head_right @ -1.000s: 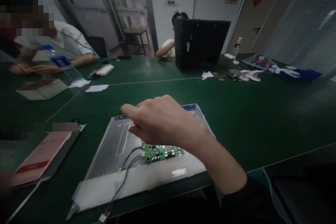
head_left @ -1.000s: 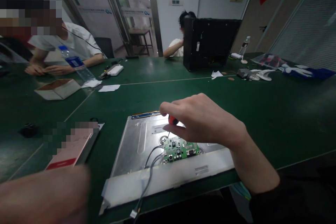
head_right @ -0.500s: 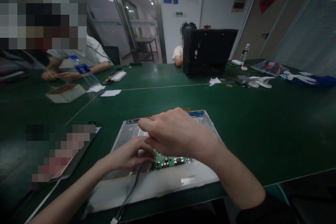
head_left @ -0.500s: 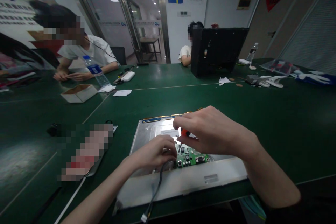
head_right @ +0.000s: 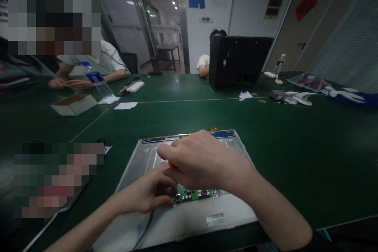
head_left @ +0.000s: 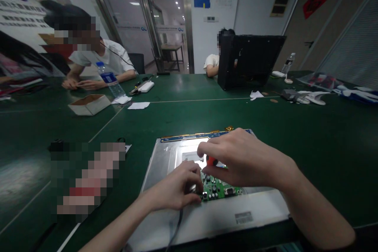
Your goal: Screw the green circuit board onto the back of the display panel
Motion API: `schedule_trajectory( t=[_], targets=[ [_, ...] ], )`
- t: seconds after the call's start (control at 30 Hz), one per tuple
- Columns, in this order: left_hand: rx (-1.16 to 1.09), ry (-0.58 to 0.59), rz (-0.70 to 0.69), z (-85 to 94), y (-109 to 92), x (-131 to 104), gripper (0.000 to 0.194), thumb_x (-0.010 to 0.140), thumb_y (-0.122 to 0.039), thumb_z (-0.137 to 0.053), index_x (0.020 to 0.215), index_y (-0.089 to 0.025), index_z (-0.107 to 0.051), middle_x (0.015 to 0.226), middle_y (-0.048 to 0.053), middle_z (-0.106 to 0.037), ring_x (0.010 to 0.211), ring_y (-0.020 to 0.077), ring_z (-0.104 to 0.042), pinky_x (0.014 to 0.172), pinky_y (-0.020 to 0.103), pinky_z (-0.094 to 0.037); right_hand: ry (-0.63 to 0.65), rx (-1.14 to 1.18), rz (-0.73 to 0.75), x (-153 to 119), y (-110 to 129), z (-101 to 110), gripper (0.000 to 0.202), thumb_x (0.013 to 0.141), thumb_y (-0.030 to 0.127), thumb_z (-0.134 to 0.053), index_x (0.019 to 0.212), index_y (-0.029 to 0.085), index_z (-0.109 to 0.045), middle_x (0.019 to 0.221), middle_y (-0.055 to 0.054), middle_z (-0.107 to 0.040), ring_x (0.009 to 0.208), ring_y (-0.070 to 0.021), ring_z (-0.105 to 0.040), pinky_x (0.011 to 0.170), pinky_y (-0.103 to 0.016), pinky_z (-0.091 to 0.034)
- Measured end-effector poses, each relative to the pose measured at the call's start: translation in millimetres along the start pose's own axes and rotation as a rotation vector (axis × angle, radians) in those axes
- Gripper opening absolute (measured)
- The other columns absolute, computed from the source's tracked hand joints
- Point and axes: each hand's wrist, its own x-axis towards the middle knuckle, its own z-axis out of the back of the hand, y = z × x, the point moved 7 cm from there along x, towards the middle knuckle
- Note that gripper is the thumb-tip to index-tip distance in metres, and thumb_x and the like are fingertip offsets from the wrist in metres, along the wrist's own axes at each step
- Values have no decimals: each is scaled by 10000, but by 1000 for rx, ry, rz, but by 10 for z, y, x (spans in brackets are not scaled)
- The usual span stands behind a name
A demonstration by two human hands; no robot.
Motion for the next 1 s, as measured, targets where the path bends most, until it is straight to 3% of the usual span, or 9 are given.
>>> schedule_trajectory(
  t=[0.23, 0.47, 1.0],
  targets=[
    [4, -23, -34, -69, 51, 28, 86, 760, -211, -686, 833, -192, -646, 996, 34, -556, 925, 224, -516, 838, 362, -415, 29, 9, 4, 11, 41, -49, 40, 872, 225, -534, 871, 185, -534, 778, 4, -630, 606, -113, -480, 514, -257, -256],
    [5, -30, -44, -36, 28, 32, 44, 766, -189, -663, 802, -184, -638, 910, 27, -577, 861, 205, -542, 765, 326, -437, 32, -1, 4, 25, 51, -45, 40, 874, 223, -532, 874, 183, -534, 776, 0, -630, 603, -115, -470, 509, -261, -245],
    [29, -11, -77, -20, 6, -12, 78, 754, -162, -673, 821, -201, -666, 939, 24, -604, 885, 213, -553, 813, 347, -440, 34, 34, 26, 29, 77, -61, 75, 895, 245, -528, 915, 175, -546, 802, -13, -640, 637, -119, -514, 521, -260, -279]
  ],
)
